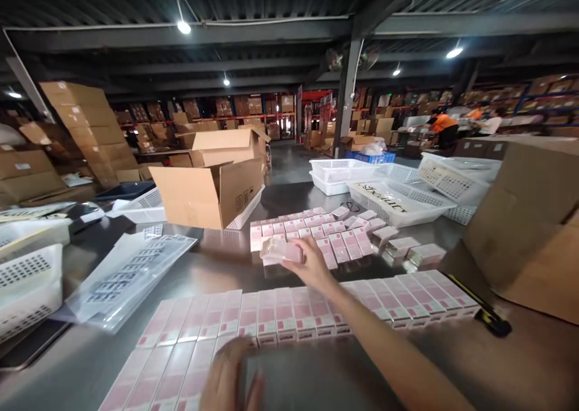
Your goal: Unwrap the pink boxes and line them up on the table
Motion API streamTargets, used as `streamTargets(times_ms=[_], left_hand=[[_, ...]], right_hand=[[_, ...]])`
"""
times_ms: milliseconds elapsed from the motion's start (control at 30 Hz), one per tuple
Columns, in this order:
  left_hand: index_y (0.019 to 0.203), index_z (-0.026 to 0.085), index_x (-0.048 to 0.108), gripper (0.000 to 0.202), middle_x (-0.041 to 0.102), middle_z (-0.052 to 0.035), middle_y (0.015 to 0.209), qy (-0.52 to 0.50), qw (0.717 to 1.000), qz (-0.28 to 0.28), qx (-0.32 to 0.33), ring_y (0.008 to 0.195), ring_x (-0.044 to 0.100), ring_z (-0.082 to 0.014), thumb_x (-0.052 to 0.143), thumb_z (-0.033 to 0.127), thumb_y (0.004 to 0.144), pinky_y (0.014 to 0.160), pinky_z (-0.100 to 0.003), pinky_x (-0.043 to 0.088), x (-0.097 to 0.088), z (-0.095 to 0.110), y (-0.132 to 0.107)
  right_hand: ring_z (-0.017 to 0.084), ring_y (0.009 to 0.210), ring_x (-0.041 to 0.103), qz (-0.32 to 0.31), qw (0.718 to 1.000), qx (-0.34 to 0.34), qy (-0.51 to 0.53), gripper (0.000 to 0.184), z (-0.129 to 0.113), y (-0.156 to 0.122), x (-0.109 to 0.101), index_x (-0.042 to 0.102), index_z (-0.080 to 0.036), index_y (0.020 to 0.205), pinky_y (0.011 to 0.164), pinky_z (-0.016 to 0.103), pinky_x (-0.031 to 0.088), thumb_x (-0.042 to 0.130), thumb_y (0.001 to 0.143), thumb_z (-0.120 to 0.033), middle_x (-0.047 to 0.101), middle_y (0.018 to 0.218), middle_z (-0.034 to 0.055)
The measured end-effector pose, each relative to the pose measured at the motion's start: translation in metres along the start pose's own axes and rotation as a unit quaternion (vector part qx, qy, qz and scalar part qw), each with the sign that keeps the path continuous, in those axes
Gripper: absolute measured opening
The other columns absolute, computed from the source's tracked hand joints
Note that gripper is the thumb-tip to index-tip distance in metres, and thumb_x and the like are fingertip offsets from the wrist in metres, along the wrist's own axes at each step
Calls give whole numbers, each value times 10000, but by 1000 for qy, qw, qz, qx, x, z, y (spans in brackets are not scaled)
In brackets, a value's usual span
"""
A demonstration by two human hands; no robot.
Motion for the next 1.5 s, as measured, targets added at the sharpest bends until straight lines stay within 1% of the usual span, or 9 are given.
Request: streamTargets(times_ms=[133, 267, 367, 500, 767, 1000, 1133, 1300, 1500], left_hand=[[1168, 172, 663, 584, 681, -160, 1200, -143, 976, -89, -138, 1146, 625, -356, 706, 608, 783, 1011, -505, 484, 89, -18, 28], [1070, 152, 669, 574, 735, -130, 1038, -235, 954, -92, -164, 1026, 686, -311, 787, 583, 710, 914, -381, 550, 119, -20, 36], [1083, 176, 656, 550, 747, -94, 1017, -230, 954, -79, -174, 906, 709, -266, 781, 572, 722, 766, -304, 574, 113, -24, 29], [1277, 217, 593, 672, 715, -96, 1157, -219, 957, -64, -182, 1049, 684, -295, 774, 574, 738, 845, -343, 583, 103, -28, 23], [1233, 234, 676, 639, 632, -100, 1335, -164, 974, -5, -160, 1118, 653, -278, 838, 520, 685, 899, -299, 557, 79, -48, 30], [1136, 233, 733, 558, 737, -54, 1060, -394, 867, 28, -304, 949, 686, -187, 868, 500, 666, 779, -216, 561, 85, -53, 51], [988, 191, 772, 458, 738, -47, 961, -395, 860, 40, -321, 854, 671, -149, 904, 448, 633, 726, -185, 536, 85, -50, 55], [812, 152, 747, 418, 703, -21, 811, -353, 868, 101, -335, 719, 622, -116, 929, 439, 569, 658, -191, 501, 70, -55, 52], [685, 163, 556, 510, 562, 37, 608, -283, 889, 130, -335, 521, 481, -90, 834, 590, 669, 501, -210, 408, 55, -57, 45]], right_hand=[[288, 948, 677, -25, 882, 94, 461, 563, -5, -57, 38, 650, -205, 1110, 886, 475, 532, 550, 868, -703, 703, 996, 97], [324, 1151, 598, 88, 939, 73, 326, 657, 12, -85, -1, 628, -205, 1229, 1013, 504, 467, 749, 748, -636, 639, 1238, 137], [317, 1357, 458, 118, 972, -13, 202, 867, 12, -91, -41, 381, -279, 1512, 1085, 488, 436, 797, 771, -451, 441, 1513, 143], [224, 1083, 636, -6, 991, -99, 95, 238, -2, -93, -34, 725, -261, 1153, 962, 385, 521, 628, 938, -231, 678, 1094, 88], [149, 818, 618, 92, 973, -160, 139, 58, -21, -103, -34, 739, -212, 924, 707, 262, 530, 713, 888, -174, 634, 818, 21], [146, 917, 589, -83, 946, -283, 135, 221, -54, -114, -25, 694, -224, 869, 1102, 407, 425, 537, 1007, -293, 557, 841, 10], [184, 920, 490, -116, 959, -255, -31, 187, -50, -111, -20, 677, -234, 1135, 1013, 399, 410, 551, 997, -232, 534, 854, 19], [198, 927, 444, -179, 950, -235, -99, 205, -41, -112, -18, 688, -243, 853, 867, 375, 367, 553, 976, -149, 557, 852, 28], [439, 1257, 417, -146, 973, -135, -114, 429, -12, -102, 1, 710, -206, 962, 1055, 707, 235, 771, 747, -572, 556, 1357, 155]])
Point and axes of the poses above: each hand's wrist, its own y-axis towards the middle knuckle, its own x-axis out of the palm, z = x × y, the point moved 8 cm from there along y, towards the middle knuckle
